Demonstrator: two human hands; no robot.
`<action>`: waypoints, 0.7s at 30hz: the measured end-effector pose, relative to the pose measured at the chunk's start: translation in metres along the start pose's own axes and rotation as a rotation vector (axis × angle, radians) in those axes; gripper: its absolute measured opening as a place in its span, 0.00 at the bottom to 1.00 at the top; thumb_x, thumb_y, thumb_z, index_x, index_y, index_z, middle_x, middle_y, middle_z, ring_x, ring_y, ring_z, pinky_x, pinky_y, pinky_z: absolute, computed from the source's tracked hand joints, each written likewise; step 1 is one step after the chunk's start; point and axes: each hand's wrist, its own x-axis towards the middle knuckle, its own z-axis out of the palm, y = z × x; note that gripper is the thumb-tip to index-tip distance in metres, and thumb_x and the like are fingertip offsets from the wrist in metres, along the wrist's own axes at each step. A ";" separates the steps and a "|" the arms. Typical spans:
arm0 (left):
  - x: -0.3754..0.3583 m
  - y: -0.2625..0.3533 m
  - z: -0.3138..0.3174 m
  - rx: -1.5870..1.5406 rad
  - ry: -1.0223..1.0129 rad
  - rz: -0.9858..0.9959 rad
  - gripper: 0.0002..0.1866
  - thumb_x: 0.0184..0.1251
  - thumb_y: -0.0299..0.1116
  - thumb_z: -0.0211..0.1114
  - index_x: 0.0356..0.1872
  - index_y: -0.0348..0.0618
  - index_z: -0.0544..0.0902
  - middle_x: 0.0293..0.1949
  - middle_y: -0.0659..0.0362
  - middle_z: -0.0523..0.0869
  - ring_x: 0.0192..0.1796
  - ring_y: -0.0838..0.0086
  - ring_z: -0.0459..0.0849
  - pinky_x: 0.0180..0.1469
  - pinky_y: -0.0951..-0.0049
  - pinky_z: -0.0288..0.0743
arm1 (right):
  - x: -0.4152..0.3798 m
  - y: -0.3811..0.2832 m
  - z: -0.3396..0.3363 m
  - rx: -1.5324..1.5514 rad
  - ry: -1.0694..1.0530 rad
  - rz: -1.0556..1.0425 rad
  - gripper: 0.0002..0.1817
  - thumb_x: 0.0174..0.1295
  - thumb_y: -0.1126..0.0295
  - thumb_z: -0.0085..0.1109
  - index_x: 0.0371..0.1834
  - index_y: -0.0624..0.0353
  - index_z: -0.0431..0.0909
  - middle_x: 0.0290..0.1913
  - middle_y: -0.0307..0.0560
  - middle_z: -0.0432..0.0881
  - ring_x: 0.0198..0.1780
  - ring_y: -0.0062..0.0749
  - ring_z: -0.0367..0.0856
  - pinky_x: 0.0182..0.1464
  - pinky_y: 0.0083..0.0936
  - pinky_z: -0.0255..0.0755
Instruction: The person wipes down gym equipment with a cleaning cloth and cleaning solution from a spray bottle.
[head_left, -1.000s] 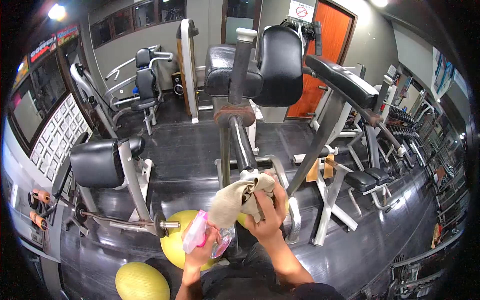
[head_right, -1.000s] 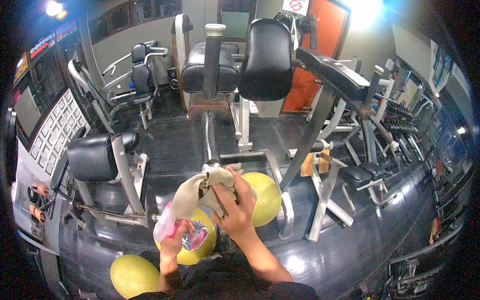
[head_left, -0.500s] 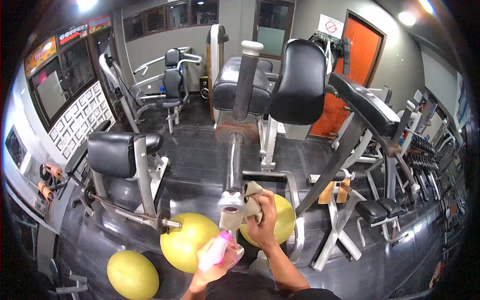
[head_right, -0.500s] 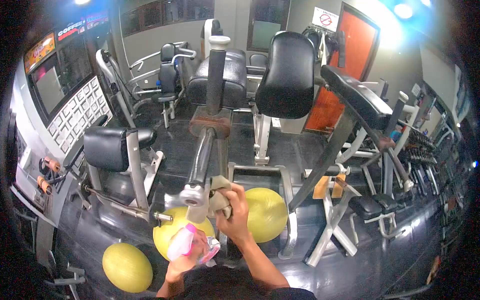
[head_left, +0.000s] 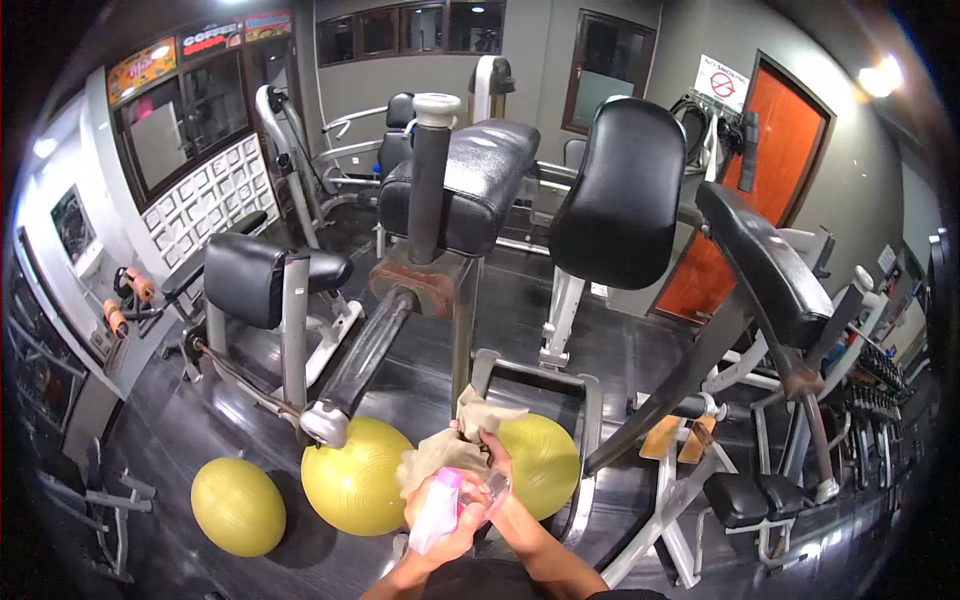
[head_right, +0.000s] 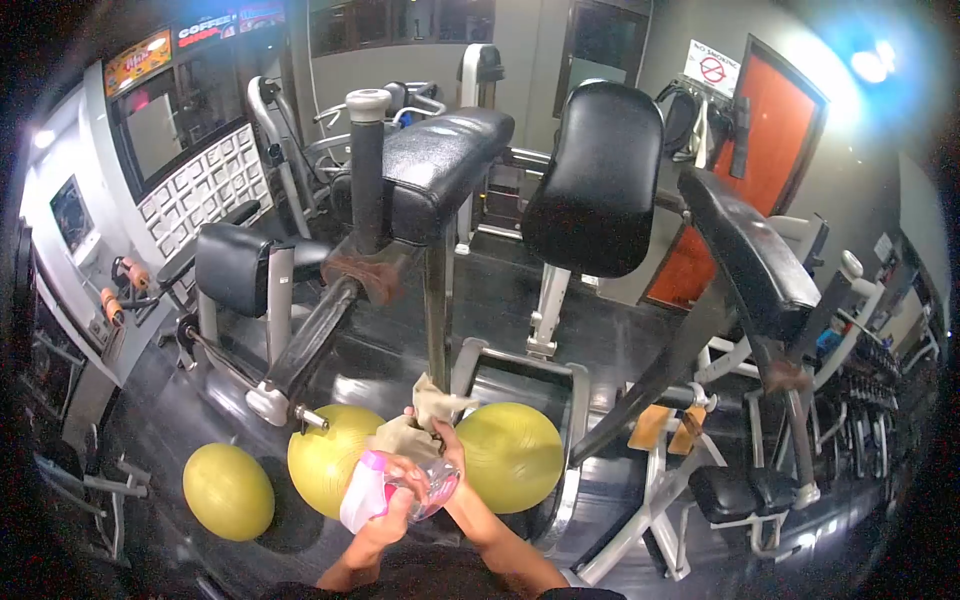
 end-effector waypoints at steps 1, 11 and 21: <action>-0.004 -0.005 -0.001 0.147 -0.133 0.016 0.18 0.67 0.35 0.62 0.49 0.38 0.65 0.37 0.52 0.75 0.33 0.68 0.81 0.39 0.66 0.78 | 0.000 -0.004 -0.001 -0.010 -0.006 0.033 0.21 0.66 0.54 0.49 0.54 0.55 0.75 0.41 0.47 0.81 0.41 0.40 0.82 0.47 0.36 0.78; -0.021 -0.026 0.029 0.224 -0.054 0.093 0.31 0.63 0.54 0.59 0.46 0.30 0.67 0.38 0.50 0.79 0.40 0.67 0.81 0.46 0.66 0.75 | -0.013 -0.009 -0.046 0.175 0.022 0.017 0.15 0.67 0.53 0.48 0.48 0.49 0.75 0.29 0.43 0.77 0.26 0.32 0.77 0.29 0.30 0.76; -0.039 -0.007 0.026 0.063 -0.024 -0.156 0.17 0.61 0.19 0.58 0.51 0.32 0.69 0.42 0.50 0.81 0.39 0.70 0.84 0.47 0.67 0.77 | -0.030 -0.006 -0.050 -0.424 0.166 -0.325 0.18 0.67 0.67 0.45 0.54 0.67 0.74 0.47 0.46 0.81 0.47 0.30 0.79 0.51 0.26 0.74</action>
